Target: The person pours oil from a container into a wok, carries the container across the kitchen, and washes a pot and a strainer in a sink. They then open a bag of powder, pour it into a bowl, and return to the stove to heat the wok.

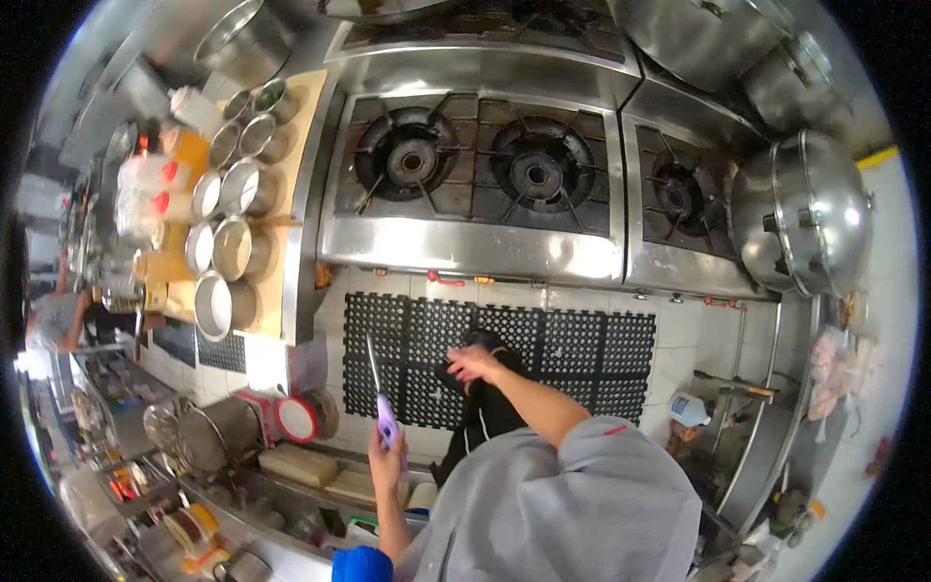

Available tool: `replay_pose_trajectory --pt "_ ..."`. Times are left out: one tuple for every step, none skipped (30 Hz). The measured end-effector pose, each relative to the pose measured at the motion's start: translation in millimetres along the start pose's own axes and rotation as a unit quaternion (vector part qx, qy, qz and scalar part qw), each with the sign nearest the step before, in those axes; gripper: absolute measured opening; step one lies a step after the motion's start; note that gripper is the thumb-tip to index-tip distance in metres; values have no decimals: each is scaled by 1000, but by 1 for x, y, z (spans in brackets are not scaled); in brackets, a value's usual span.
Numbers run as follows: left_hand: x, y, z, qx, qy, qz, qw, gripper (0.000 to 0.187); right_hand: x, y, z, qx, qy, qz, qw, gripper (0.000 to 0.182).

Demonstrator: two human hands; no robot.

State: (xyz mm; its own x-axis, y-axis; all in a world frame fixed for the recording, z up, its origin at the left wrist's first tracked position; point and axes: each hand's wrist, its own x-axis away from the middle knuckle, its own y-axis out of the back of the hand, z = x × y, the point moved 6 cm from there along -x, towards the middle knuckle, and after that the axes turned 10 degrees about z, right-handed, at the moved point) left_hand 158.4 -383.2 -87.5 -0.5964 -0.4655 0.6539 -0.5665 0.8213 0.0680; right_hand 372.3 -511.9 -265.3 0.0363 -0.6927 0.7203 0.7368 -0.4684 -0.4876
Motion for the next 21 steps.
replay_pose_trajectory --pt "-15 -6 0 -24 -38 -5 999 52 24 -42 4 -21 -14 63 998 55" --pt "-29 -17 -3 -35 -60 -6 998 52 53 -75 17 -51 13 95 994 52" --pt "-38 -26 -6 -53 -79 -7 995 52 78 -107 27 -88 40 128 987 50" --pt "-43 -40 -10 -127 -123 6 984 53 93 -126 31 -128 74 116 982 48" --pt "-49 -59 -19 -202 -172 21 964 54 100 -134 37 -164 114 102 975 47" --pt "-46 -76 -33 -275 -230 26 933 56 97 -127 31 -156 146 19 977 40" --pt "-39 -92 -48 -346 -285 31 893 58 98 -114 32 -146 193 -79 967 32" --pt "-38 -98 -56 -272 -246 78 927 59 105 -106 38 -109 226 -96 963 30" --pt "-40 -103 -62 -196 -207 125 950 59 115 -93 47 -72 261 -114 956 28" --pt "-47 -103 -67 -304 -330 90 889 53 122 -80 52 -46 279 -108 953 27" --pt "-57 -101 -72 -300 -339 90 887 53 137 -73 64 -60 247 -125 959 32" --pt "-79 -99 -62 -111 -211 147 960 48 151 -64 81 -34 258 -132 956 35" --pt "-95 -105 -51 84 -67 200 974 42 164 -55 96 -7 266 -140 954 37" --pt "-110 -102 -50 75 -8 153 985 36 176 -48 118 -32 282 -141 949 46" --pt "-131 -102 -40 117 11 138 983 34 187 -41 140 -68 283 -158 944 46" --pt "-153 -103 -30 120 28 129 984 32 200 -34 170 -69 302 -151 939 46" --pt "-175 -105 -21 123 46 118 984 30 212 -26 202 -70 319 -141 935 47" --pt "-195 -109 -10 146 72 97 982 29 225 -12 237 -35 326 -165 930 46" --pt "-210 -113 -3 165 101 76 978 28 235 4 271 -3 332 -188 924 46" --pt "-221 -118 -1 167 115 58 978 27 242 25 305 42 337 -196 920 44" --pt "-230 -126 -2 170 120 57 977 27 246 42 337 85 341 -204 914 42"
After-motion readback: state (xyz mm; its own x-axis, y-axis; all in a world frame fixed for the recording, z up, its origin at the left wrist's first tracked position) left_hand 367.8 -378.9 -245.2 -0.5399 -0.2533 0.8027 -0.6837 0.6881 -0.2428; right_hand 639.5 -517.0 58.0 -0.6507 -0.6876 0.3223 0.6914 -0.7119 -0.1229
